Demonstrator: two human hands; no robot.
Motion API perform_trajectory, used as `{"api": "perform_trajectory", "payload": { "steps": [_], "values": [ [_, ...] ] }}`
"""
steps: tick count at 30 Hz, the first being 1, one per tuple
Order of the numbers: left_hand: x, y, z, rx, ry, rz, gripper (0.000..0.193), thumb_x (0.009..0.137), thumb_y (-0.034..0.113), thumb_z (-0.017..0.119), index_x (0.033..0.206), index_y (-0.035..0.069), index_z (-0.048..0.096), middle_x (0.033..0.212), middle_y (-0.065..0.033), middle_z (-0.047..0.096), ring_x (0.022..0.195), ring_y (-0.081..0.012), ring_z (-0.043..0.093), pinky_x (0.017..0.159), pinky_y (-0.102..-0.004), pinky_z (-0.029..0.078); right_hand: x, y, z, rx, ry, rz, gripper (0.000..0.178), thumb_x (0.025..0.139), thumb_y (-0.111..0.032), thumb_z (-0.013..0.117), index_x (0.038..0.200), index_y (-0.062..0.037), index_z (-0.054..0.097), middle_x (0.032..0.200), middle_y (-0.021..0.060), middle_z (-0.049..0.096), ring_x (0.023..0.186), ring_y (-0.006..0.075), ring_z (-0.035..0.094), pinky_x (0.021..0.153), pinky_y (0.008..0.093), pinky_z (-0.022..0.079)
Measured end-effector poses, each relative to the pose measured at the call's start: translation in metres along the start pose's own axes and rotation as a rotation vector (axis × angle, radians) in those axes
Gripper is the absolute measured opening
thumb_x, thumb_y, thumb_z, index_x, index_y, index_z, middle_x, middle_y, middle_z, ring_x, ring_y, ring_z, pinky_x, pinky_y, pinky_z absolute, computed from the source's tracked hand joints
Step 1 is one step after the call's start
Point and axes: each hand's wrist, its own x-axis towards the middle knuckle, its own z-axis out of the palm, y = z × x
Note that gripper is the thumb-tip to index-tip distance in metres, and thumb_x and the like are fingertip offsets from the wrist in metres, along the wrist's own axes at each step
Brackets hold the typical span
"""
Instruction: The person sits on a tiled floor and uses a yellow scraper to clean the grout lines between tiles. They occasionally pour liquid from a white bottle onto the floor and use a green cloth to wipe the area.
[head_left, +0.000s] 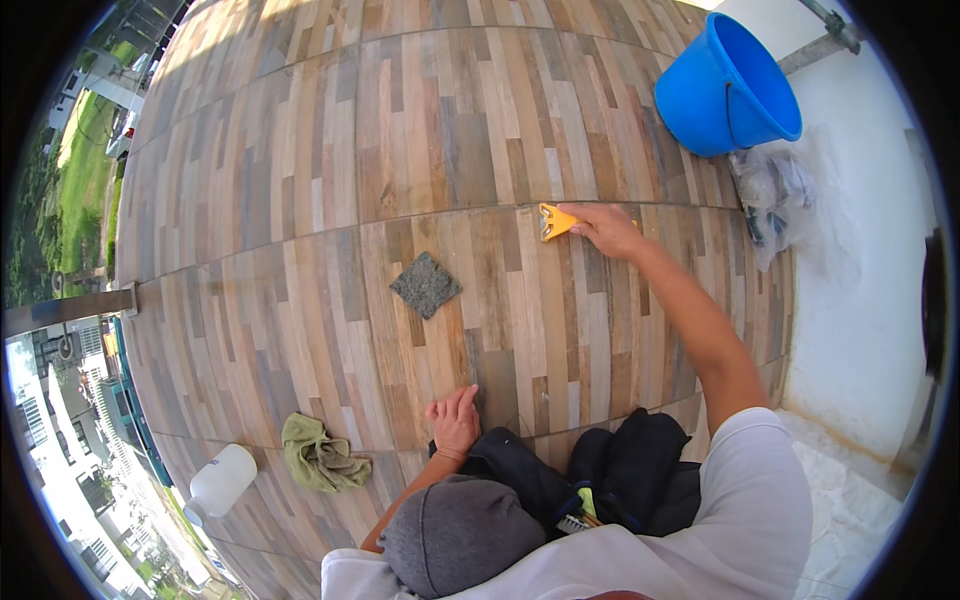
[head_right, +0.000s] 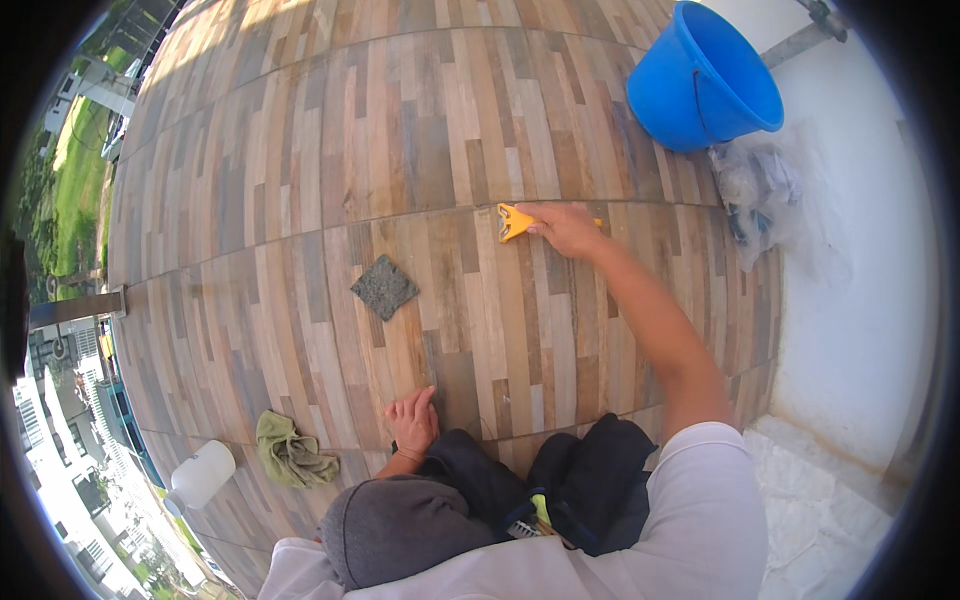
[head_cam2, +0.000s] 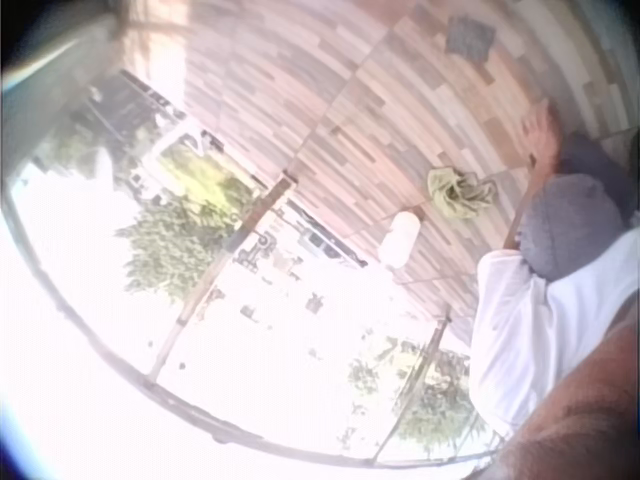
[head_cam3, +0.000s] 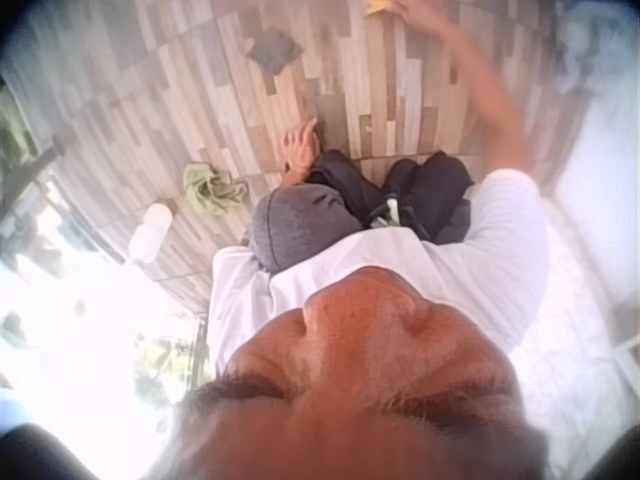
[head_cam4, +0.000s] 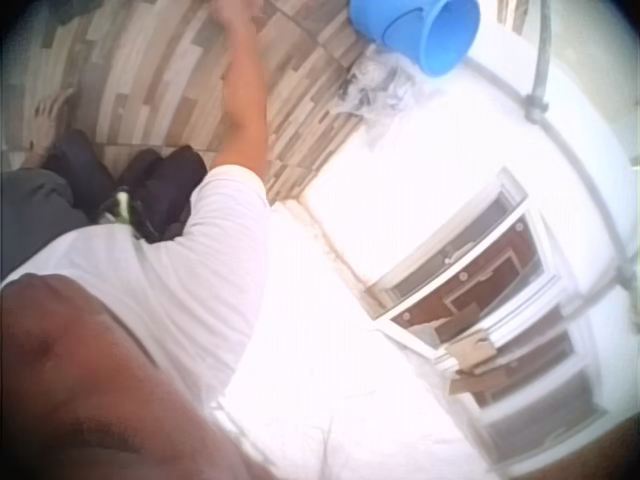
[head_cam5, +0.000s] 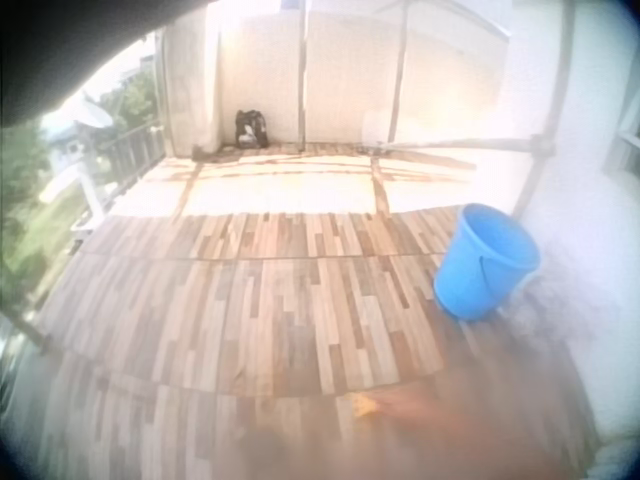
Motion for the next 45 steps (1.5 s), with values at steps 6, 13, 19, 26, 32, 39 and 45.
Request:
{"api": "perform_trajectory", "payload": {
  "steps": [6, 13, 19, 26, 32, 39, 45],
  "values": [
    [-0.001, -0.002, -0.001, -0.006, 0.016, -0.010, 0.043, 0.070, 0.008, 0.057, 0.112, 0.015, 0.053, 0.103, -0.0004, 0.053, 0.090, -0.0176, 0.047, 0.086, -0.0363, 0.027, 0.012, -0.013, -0.005, -0.024, -0.028, -0.001, 0.037, 0.087, -0.027, 0.048, 0.124, -0.0235, 0.047, 0.115, 0.0047, 0.055, 0.105, 0.0190, 0.050, 0.088, 0.0338, 0.030],
    [-0.001, -0.002, 0.002, 0.004, 0.020, 0.005, 0.044, 0.069, 0.008, 0.058, 0.113, 0.016, 0.052, 0.103, -0.0008, 0.053, 0.089, -0.0177, 0.047, 0.086, -0.0361, 0.027, 0.009, -0.010, -0.011, -0.077, -0.072, -0.010, 0.037, 0.087, -0.027, 0.048, 0.124, -0.0246, 0.047, 0.114, 0.0048, 0.056, 0.105, 0.0183, 0.050, 0.086, 0.0326, 0.030],
    [-0.003, -0.003, 0.000, 0.006, 0.026, -0.008, 0.045, 0.069, 0.007, 0.058, 0.113, 0.016, 0.052, 0.103, -0.0008, 0.053, 0.089, -0.0179, 0.047, 0.086, -0.0362, 0.027, 0.021, -0.019, -0.005, -0.115, -0.069, -0.062, 0.037, 0.088, -0.026, 0.048, 0.124, -0.0261, 0.047, 0.116, 0.0035, 0.056, 0.106, 0.0187, 0.049, 0.087, 0.0328, 0.029],
    [-0.001, -0.001, 0.002, -0.011, 0.014, 0.005, 0.045, 0.069, 0.007, 0.058, 0.113, 0.015, 0.052, 0.103, -0.0012, 0.053, 0.090, -0.0187, 0.048, 0.087, -0.0369, 0.027, 0.011, -0.017, -0.011, -0.111, -0.080, 0.029, 0.036, 0.088, -0.026, 0.048, 0.124, -0.0252, 0.048, 0.113, 0.0034, 0.057, 0.105, 0.0173, 0.049, 0.087, 0.0341, 0.027],
    [-0.003, -0.004, 0.002, 0.001, 0.021, -0.007, 0.045, 0.069, 0.006, 0.057, 0.113, 0.015, 0.052, 0.104, -0.0013, 0.053, 0.091, -0.0181, 0.047, 0.087, -0.0365, 0.026, 0.027, -0.079, 0.023, 0.030, -0.039, -0.181, 0.036, 0.087, -0.027, 0.048, 0.123, -0.0222, 0.049, 0.103, 0.0047, 0.058, 0.098, 0.0198, 0.051, 0.086, 0.0354, 0.028],
    [-0.001, -0.001, 0.000, -0.026, 0.020, 0.002, 0.045, 0.070, 0.006, 0.057, 0.113, 0.015, 0.052, 0.104, -0.0014, 0.052, 0.092, -0.0181, 0.047, 0.087, -0.0364, 0.027, -0.026, 0.005, 0.002, -0.010, 0.285, 0.161, 0.033, 0.084, -0.034, 0.048, 0.110, -0.0167, 0.058, 0.094, 0.0070, 0.062, 0.092, 0.0205, 0.052, 0.083, 0.0371, 0.027],
    [-0.002, -0.002, -0.002, 0.001, 0.019, -0.009, 0.044, 0.071, 0.007, 0.057, 0.114, 0.015, 0.051, 0.104, -0.0018, 0.052, 0.092, -0.0183, 0.047, 0.087, -0.0364, 0.027, -0.002, 0.002, -0.007, -0.043, 0.276, 0.230, 0.026, 0.083, -0.033, 0.048, 0.089, -0.0150, 0.066, 0.084, 0.0056, 0.063, 0.085, 0.0209, 0.054, 0.080, 0.0383, 0.028]
  ]
}}
